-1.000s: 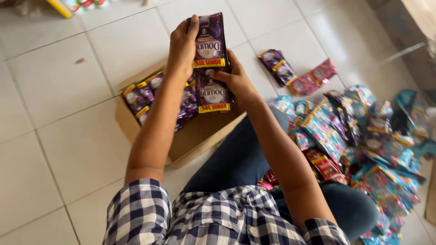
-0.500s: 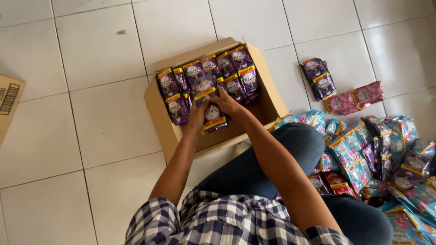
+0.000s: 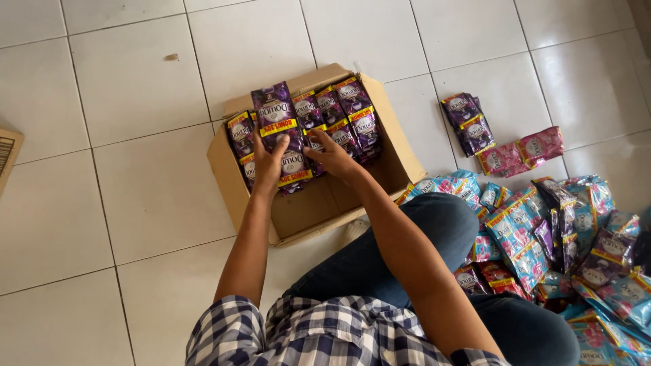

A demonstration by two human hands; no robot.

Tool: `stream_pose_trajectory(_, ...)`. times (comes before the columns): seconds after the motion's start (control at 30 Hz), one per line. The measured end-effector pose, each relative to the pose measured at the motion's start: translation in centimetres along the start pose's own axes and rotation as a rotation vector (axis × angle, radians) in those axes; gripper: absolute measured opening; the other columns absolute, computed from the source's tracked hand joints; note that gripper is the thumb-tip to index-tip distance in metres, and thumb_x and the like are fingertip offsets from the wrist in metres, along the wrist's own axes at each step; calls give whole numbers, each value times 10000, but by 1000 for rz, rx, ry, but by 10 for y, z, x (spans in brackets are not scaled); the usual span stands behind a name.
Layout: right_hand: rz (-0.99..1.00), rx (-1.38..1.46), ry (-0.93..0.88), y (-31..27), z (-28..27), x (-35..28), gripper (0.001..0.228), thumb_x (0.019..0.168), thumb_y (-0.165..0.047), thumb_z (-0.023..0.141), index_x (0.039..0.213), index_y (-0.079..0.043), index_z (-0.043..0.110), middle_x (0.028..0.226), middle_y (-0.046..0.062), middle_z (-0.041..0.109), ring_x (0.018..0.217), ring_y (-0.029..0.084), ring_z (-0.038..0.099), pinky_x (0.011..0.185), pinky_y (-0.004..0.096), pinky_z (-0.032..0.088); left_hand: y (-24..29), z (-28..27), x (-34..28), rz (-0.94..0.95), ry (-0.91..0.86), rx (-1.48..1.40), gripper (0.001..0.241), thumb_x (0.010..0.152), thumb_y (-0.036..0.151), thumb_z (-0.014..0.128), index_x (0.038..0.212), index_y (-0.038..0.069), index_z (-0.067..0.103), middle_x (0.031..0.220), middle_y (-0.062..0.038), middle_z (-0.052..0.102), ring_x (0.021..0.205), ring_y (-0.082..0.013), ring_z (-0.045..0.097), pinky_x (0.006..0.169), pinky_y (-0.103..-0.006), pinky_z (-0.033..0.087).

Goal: The person sorts and organizes small product sachets from a pile on the floor into a cardboard box.

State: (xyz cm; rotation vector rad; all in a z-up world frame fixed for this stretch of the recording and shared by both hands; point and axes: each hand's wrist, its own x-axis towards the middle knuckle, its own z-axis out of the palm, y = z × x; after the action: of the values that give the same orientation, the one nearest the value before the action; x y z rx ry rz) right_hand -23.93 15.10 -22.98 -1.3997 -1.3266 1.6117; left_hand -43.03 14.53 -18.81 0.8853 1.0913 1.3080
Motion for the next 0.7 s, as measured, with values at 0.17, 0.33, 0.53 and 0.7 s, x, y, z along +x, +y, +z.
stream_pose_trajectory(0.17,-4,19,86,-17,-15,-6,674,955,-309,696,1533,-134,398,1441,103,583,1074,179,633,796,335,553,-46,-22,22,26,32,-42,764,935,182,741,1564,89,317,1313,-102,621,1143,-194,635,940,-350,564)
stream_pose_trajectory(0.33,35,53,170,-24,-28,-11,633,952,-299,699,1499,-129,430,1425,92,591,990,167,639,747,347,563,-118,-46,42,-127,199,301,802,971,223,781,1596,104,294,1484,-115,512,1297,-222,535,1037,-387,476)
stream_pose_trajectory(0.53,-2,87,215,-39,-34,-20,611,955,-264,686,1497,-143,432,1404,72,579,1008,171,652,781,340,566,-122,-25,50,-172,220,308,914,921,199,735,1616,96,150,1567,-203,400,1379,-313,475,1137,-426,402)
stream_pose_trajectory(0.7,-18,67,208,-47,-33,-26,603,967,-254,681,1501,-148,423,1411,62,569,1022,159,650,786,344,565,-136,-32,63,26,239,629,968,870,141,766,1615,46,156,1603,-256,323,1432,-360,389,1167,-436,351)
